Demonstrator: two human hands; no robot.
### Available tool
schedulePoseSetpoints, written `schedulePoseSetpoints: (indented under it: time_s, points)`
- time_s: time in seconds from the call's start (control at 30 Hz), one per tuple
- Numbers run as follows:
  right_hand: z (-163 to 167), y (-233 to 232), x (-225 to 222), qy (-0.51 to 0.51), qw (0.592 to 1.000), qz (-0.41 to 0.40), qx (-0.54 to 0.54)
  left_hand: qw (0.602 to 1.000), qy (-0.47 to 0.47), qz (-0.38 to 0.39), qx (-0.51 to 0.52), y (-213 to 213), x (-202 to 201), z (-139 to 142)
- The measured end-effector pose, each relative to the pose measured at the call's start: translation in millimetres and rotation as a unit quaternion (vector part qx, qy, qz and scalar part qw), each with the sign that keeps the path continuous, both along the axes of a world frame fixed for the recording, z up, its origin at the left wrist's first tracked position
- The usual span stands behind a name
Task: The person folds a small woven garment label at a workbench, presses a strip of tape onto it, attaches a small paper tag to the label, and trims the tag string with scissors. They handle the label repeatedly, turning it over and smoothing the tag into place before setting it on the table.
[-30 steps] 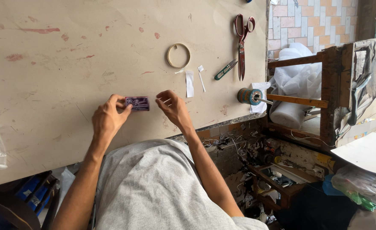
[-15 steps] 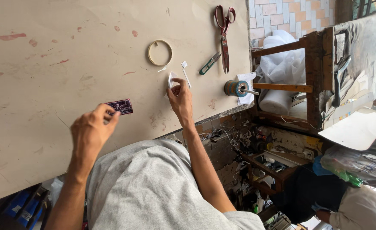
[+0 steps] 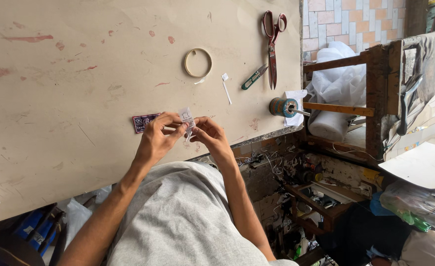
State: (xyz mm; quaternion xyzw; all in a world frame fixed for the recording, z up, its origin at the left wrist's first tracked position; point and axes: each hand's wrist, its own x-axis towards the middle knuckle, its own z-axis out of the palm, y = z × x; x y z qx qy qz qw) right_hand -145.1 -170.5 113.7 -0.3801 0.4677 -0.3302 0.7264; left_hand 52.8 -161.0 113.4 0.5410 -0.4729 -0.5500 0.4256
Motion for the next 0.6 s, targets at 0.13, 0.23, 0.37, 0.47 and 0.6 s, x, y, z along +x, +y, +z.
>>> schedulePoseSetpoints:
  time_s: [0.13,0.23,0.37,0.47,0.6]
  points:
    - [13,-1,8,0.1,0.993,0.003,-0.057,0.991,-0.124,-0.018,-0.054,3,10,9]
    - [20,-4,15,0.1,0.988,0.011,-0.117,0.992,-0.125,-0.024,0.0,5,14,12]
    - [34,-3,23,0.178,0.958,0.05,-0.22,0.998,-0.019,0.013,0.066,6,20,14]
    - [46,-3,27,0.258,0.915,0.098,-0.294,0.997,-0.035,0.028,0.059,12,25,18]
    - [54,-5,29,0.275,0.919,0.106,-0.261,0.999,-0.009,0.029,0.02,16,26,23]
